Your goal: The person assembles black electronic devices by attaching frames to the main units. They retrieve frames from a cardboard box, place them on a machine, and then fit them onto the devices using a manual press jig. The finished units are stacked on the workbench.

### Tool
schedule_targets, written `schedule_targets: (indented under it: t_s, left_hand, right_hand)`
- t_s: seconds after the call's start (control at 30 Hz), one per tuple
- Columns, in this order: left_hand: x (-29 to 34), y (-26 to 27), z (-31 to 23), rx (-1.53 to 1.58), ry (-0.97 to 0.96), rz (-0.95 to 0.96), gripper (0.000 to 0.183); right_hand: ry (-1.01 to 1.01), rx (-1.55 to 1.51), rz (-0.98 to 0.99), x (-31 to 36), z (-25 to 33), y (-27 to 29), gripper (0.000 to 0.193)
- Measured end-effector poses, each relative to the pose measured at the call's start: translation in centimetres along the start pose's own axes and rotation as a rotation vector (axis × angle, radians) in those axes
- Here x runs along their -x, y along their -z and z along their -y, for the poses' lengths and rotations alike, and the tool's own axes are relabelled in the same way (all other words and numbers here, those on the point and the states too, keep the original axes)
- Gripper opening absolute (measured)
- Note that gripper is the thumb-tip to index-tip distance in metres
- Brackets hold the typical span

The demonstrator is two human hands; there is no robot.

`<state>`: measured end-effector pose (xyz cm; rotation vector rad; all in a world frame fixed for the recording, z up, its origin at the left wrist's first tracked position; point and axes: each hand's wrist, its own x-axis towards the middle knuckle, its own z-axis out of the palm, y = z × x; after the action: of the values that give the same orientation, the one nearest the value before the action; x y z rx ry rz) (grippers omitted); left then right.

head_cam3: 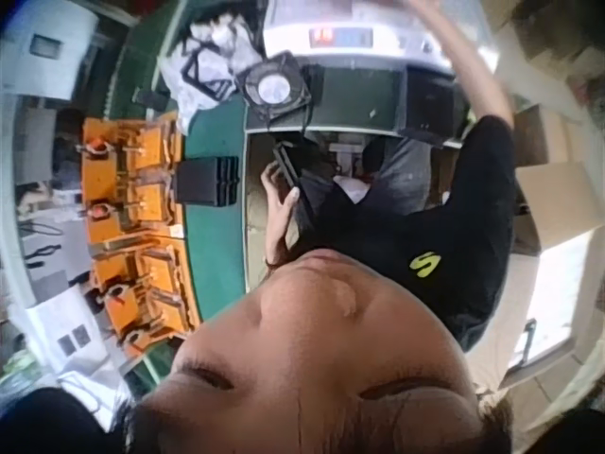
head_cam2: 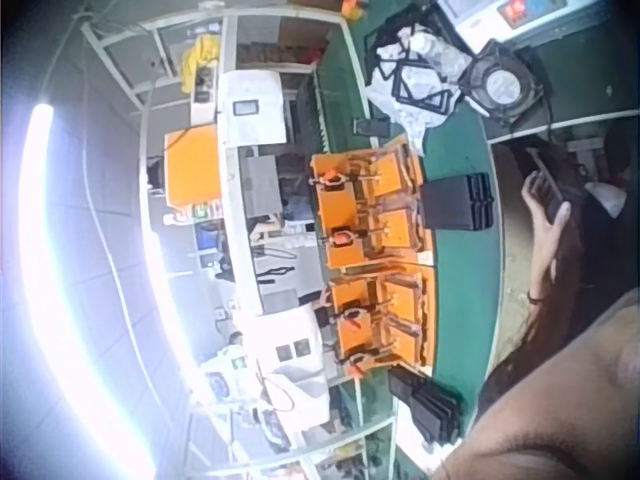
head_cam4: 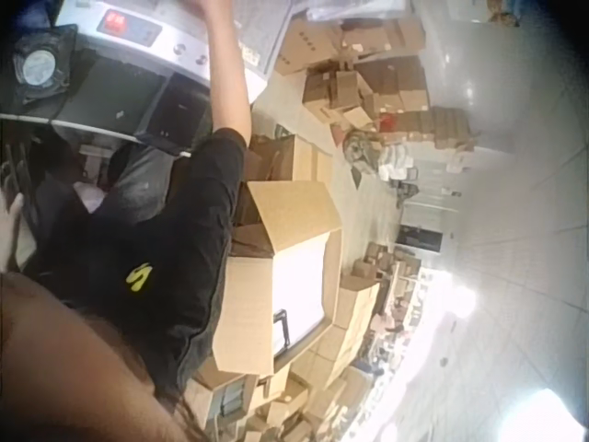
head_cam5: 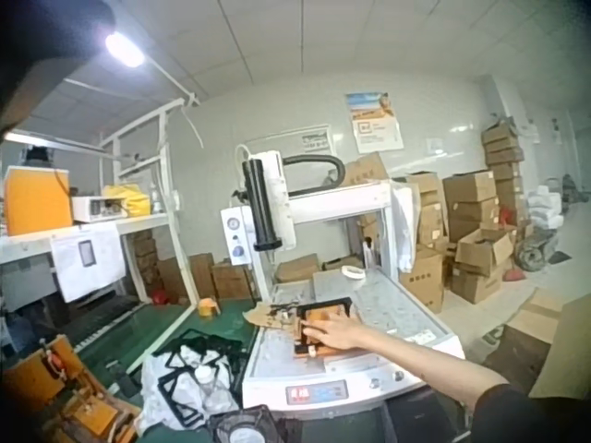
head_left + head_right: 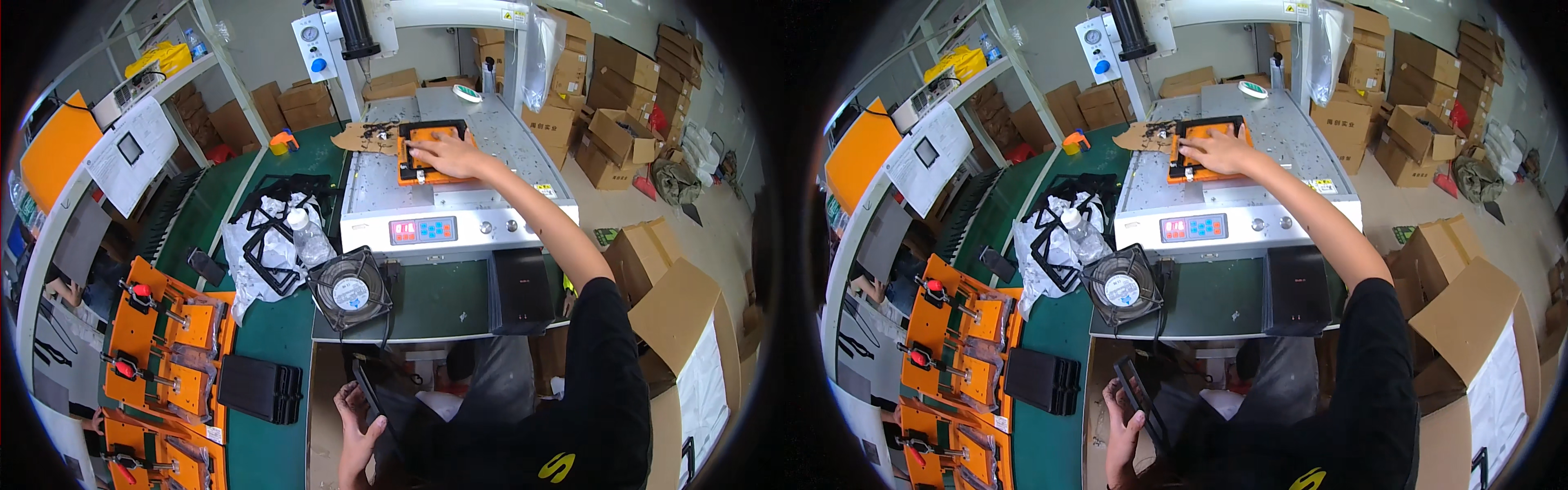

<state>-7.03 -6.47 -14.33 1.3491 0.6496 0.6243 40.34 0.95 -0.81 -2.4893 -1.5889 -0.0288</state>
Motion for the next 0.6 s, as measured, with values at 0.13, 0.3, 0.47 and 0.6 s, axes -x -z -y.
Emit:
schedule_targets:
  t_s: [0.13, 0.3, 0.47, 0.6]
  left_hand:
    - [-0.7, 0.0, 0.3, 0.008, 0.04, 0.005, 0.083]
    - [-1.8, -0.3, 0.4, 0.004, 0.003, 0.035, 0.084]
    - [-1.9, -0.7, -0.4, 0.017, -0.023, 0.065, 0.087]
    - [-1.5, -1.0, -0.9, -0.042, -0.027, 0.067, 0.087]
  right_hand:
    - [0.005, -0.027, 0.065, -0.3, 0.2, 0.8, 0.06]
    - [-0.024, -0.048, 0.03, -0.5, -0.7, 0.0, 0.057]
    - [0.047, -0.026, -0.065, 1.2, -0.7, -0.6, 0.056]
    - [0.099, -0.005, 0.007, 0.5, -1.0, 0.6, 0.055]
